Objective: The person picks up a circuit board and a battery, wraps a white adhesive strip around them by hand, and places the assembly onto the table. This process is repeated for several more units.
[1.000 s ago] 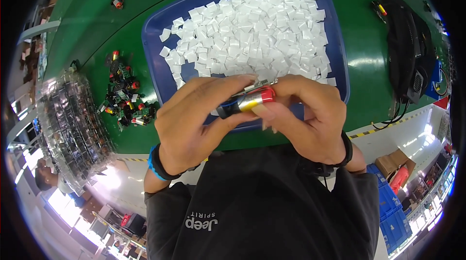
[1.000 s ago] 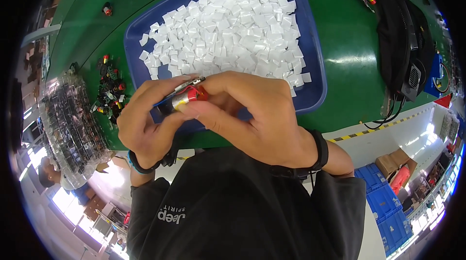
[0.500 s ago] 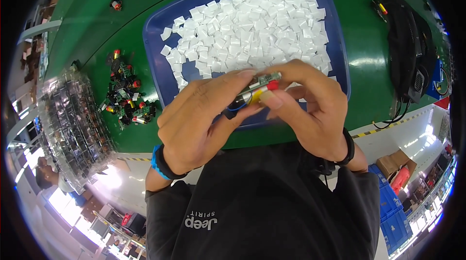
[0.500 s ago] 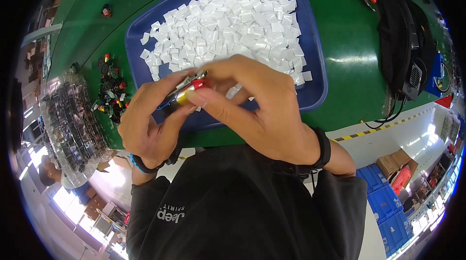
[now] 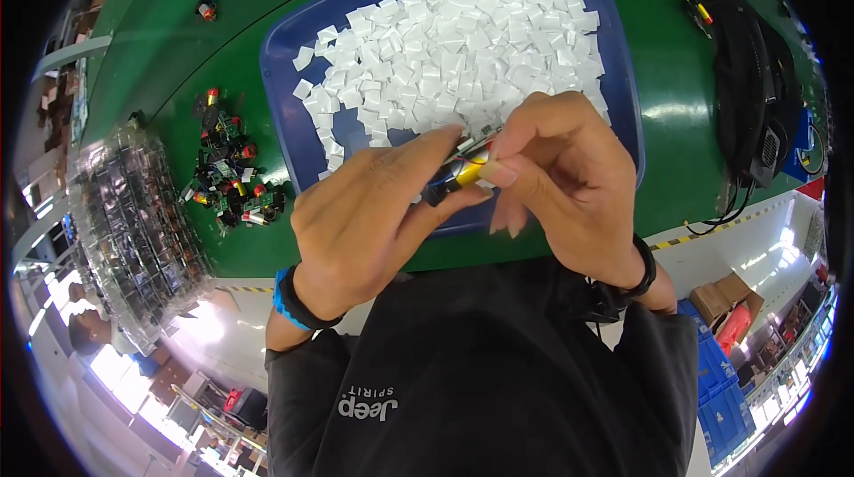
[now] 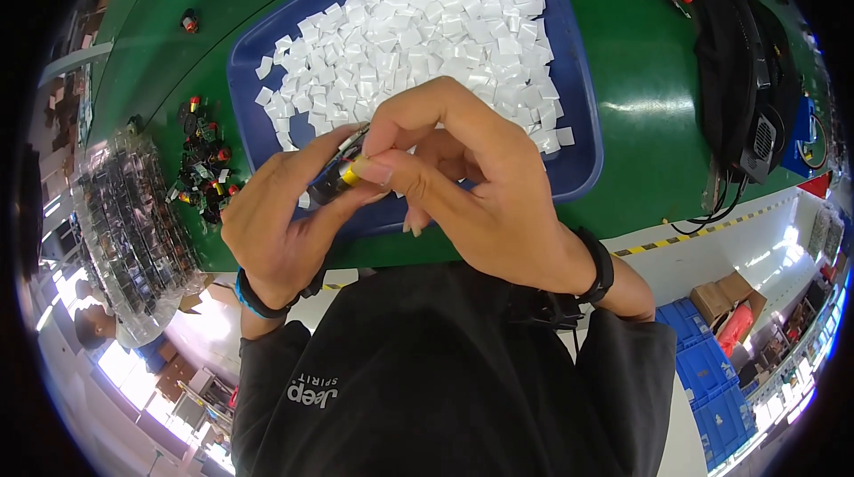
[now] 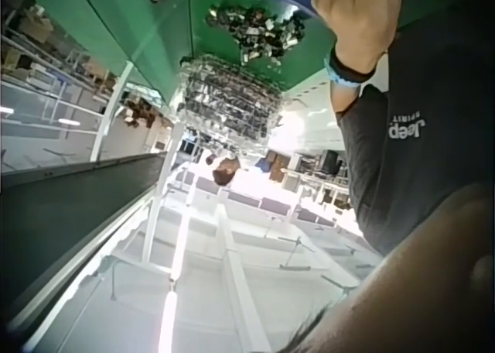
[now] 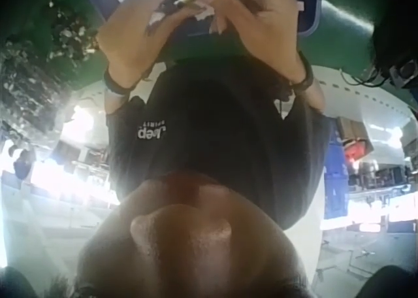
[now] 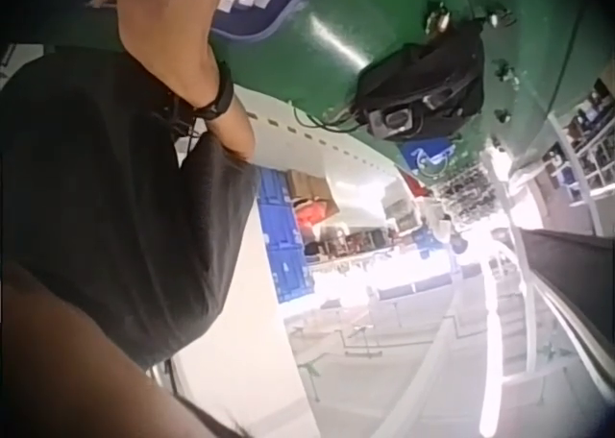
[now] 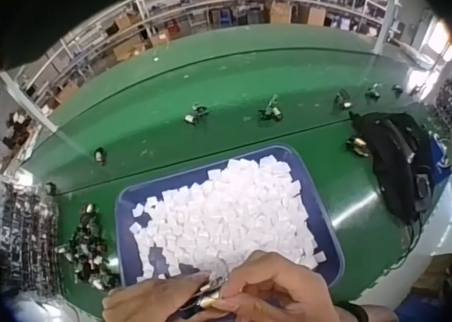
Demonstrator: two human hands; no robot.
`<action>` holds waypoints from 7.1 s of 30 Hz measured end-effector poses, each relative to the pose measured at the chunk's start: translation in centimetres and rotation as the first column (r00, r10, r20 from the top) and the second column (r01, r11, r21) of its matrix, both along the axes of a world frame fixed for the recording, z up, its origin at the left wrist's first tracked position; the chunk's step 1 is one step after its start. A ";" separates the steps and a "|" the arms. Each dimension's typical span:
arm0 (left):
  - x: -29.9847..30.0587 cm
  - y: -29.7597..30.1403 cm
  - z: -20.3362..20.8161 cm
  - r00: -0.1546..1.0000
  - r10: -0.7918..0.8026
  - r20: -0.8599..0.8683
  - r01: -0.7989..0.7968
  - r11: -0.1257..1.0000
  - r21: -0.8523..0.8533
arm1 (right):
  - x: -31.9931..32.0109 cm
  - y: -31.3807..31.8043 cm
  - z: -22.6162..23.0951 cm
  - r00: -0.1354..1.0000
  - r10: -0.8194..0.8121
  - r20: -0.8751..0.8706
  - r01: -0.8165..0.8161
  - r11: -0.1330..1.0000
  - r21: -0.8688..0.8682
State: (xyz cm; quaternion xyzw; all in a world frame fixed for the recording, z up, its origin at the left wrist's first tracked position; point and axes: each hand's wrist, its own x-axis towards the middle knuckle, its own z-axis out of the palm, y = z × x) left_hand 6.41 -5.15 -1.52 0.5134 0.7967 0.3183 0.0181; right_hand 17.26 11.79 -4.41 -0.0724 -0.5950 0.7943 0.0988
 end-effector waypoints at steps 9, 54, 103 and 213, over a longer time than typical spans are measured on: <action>0.2 0.5 -0.4 0.993 -0.021 -0.120 0.026 0.999 0.045 | -0.2 -0.7 0.7 0.992 -0.092 0.081 0.110 0.961 -0.254; 0.2 0.1 1.0 0.113 0.049 0.992 -0.130 0.991 -0.034 | -0.4 0.6 0.2 0.918 -0.013 -0.396 0.333 0.568 0.753; -10.7 -8.3 3.4 0.426 0.062 0.902 -0.296 0.952 0.074 | -1.9 0.9 1.3 0.948 0.114 -0.298 0.190 0.549 0.814; -1.2 0.8 0.0 0.730 -0.021 0.683 0.040 0.999 -0.012 | -1.4 2.0 0.8 0.995 -0.040 -0.094 0.098 0.626 0.774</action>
